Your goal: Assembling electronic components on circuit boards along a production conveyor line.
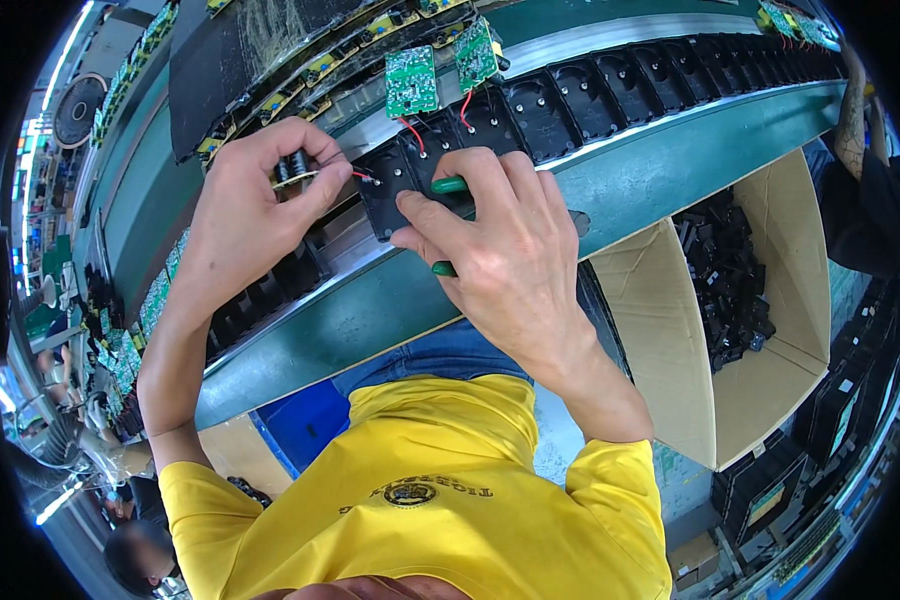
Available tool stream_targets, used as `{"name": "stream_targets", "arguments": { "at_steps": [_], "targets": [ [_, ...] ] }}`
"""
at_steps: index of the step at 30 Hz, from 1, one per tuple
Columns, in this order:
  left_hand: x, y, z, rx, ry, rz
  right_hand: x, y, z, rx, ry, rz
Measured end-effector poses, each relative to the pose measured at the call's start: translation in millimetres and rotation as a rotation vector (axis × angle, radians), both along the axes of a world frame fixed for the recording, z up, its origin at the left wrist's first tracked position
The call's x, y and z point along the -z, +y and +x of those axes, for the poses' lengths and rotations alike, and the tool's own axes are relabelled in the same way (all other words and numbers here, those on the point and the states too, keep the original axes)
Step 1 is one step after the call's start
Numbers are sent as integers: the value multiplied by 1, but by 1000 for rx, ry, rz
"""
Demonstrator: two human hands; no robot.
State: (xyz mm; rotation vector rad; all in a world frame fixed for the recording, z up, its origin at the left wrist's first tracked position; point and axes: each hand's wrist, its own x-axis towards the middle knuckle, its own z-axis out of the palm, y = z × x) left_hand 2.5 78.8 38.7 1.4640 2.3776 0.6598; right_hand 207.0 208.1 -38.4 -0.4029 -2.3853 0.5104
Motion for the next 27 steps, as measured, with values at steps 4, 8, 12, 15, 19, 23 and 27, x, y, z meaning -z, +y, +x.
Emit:
{"name": "stream_targets", "arguments": {
  "at_steps": [4, 8, 12, 15, 19, 23, 27],
  "targets": [
    [5, -1, -2, 10, 11, 5, 1, 0, 1, 0, -8, -4],
    [8, 0, -3, 32, 52, 0, 1, 0, 1, 2, -12, -7],
    [8, 0, -1, 35, 68, 5, 1, 0, 2, 4, -15, -10],
    [6, -1, 0, 35, 44, 29, 2, 0, 1, 1, -13, -15],
    [7, 0, 0, 39, 65, 33, 2, 1, 1, -2, -10, -17],
    [9, 1, 0, 50, 95, 29, 2, 1, 2, -4, -12, -21],
    [9, 0, 0, 61, 97, 31, 0, 1, 1, -8, -25, -29]
  ]
}}
